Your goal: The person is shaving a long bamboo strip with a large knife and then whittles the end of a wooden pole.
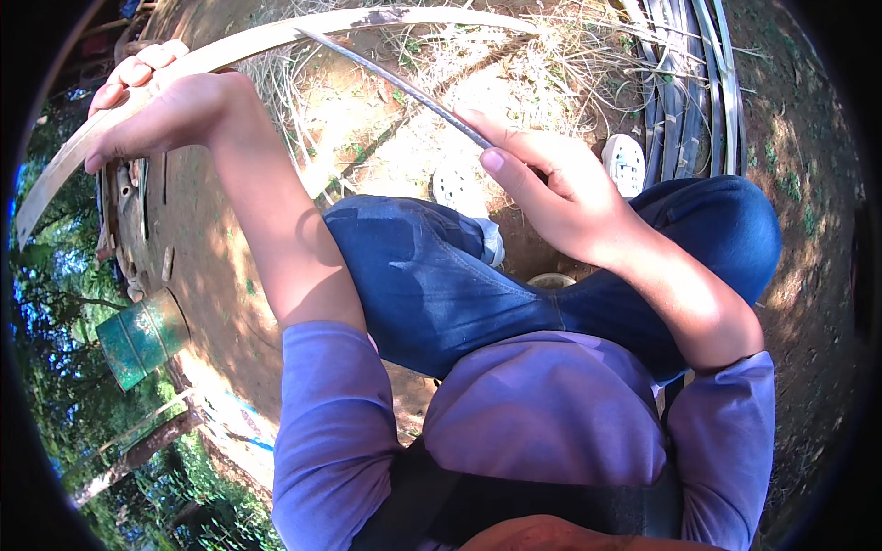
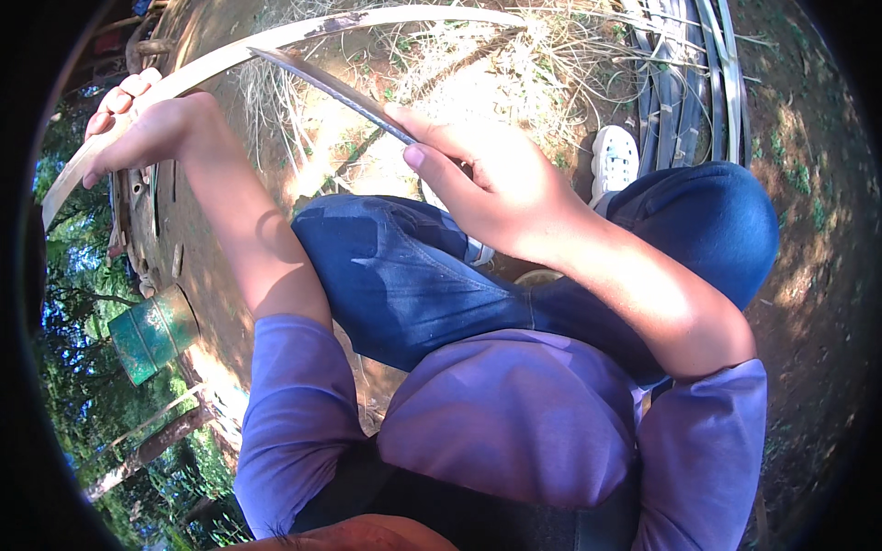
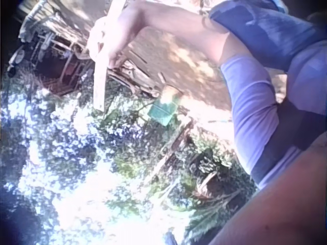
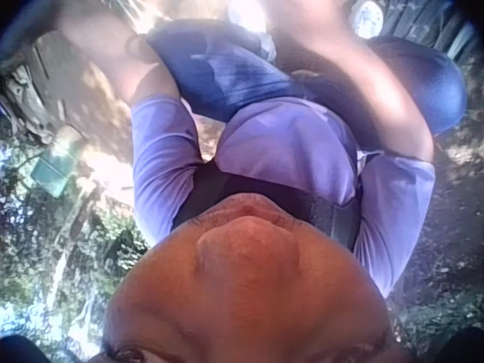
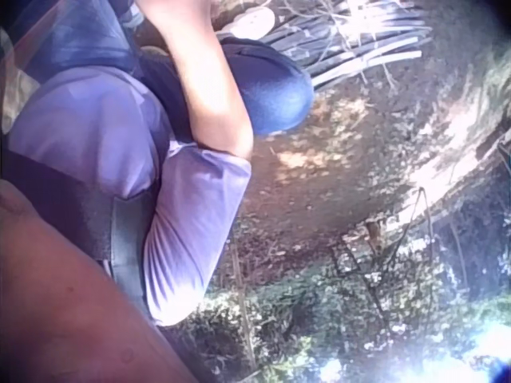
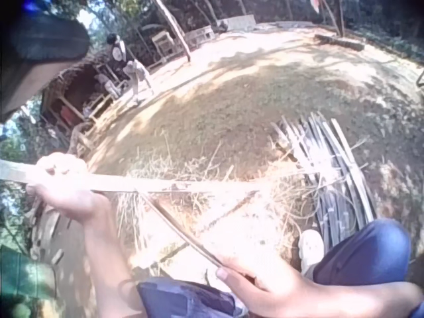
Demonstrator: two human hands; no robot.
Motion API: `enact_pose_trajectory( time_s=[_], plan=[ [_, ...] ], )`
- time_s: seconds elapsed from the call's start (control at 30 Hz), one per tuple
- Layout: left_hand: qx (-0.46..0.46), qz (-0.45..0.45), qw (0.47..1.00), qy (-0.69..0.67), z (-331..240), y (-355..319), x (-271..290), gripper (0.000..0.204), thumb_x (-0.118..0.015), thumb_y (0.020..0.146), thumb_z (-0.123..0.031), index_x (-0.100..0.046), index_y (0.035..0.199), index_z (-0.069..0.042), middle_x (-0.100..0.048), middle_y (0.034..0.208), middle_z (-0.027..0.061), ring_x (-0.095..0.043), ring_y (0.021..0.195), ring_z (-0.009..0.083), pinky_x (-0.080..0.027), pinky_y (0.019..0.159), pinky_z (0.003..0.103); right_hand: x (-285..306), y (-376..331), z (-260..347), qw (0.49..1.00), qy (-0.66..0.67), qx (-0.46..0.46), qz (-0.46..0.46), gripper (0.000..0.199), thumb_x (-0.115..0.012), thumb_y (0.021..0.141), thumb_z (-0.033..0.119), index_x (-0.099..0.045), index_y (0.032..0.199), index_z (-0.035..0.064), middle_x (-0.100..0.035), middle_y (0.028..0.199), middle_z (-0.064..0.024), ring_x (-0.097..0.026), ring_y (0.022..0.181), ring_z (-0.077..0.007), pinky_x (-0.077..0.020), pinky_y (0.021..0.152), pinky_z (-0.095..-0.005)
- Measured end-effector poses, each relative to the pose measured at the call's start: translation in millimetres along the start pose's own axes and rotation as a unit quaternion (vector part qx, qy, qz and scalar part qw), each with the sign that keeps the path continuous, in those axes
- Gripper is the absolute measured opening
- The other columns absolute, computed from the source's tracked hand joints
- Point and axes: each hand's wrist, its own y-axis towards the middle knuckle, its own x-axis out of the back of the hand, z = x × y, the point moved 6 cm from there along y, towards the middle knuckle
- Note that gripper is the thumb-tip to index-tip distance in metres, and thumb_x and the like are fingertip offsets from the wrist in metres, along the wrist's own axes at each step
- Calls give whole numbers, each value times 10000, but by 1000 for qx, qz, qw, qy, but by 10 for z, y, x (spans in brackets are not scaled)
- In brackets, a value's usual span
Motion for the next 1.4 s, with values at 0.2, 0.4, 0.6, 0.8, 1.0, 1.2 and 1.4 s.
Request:
enact_pose_trajectory(
  time_s=[0.2,0.4,0.6,0.8,1.0,1.2,1.4],
  plan=[
    [17,-5,1000,-18,22,35,62,685,-114,888,-765,-362,796,-134,-343,627,23,-317,529,127,-302,463,218,85,26,-493,993,32,-114,-6,227,-487,1006,233,-598,906,62,-437,676,78,-413,596,-16,-353,521,-210],
    [2,2,1000,-9,65,17,27,698,-130,867,-792,-364,809,-136,-341,631,26,-312,513,121,-275,429,205,28,1,-325,997,9,-76,4,280,-500,999,292,-585,884,51,-447,648,63,-412,526,-36,-365,490,-218],
    [-6,-14,1000,-4,49,36,79,697,-134,871,-787,-365,802,-133,-342,615,26,-307,498,118,-283,424,206,49,25,-403,998,-7,-56,-16,277,-497,1001,284,-595,883,54,-429,627,65,-408,535,-20,-357,494,-204],
    [-2,-10,1000,24,103,77,142,661,-90,897,-744,-330,783,-139,-321,628,36,-266,500,157,-280,444,269,149,81,-544,993,-16,-115,-30,249,-522,993,261,-600,882,52,-438,655,61,-400,541,-22,-345,487,-207],
    [2,-5,1000,-12,79,53,85,699,-118,879,-776,-374,794,-131,-353,612,35,-306,494,131,-292,434,233,114,44,-393,995,-11,-102,2,300,-499,998,319,-579,873,58,-448,645,56,-450,536,-37,-395,488,-208],
    [8,7,1000,-17,51,-2,14,701,-110,873,-782,-384,798,-142,-353,609,18,-313,489,121,-288,438,225,45,-10,-264,995,15,-95,19,318,-481,1001,321,-530,798,82,-451,625,50,-468,498,-35,-412,462,-214],
    [23,-9,1000,-16,26,20,59,707,-121,867,-792,-400,807,-144,-357,601,12,-324,489,114,-291,444,217,31,7,-297,997,31,-71,15,328,-474,1003,315,-530,787,74,-473,598,41,-486,465,-39,-411,423,-204]
  ],
)
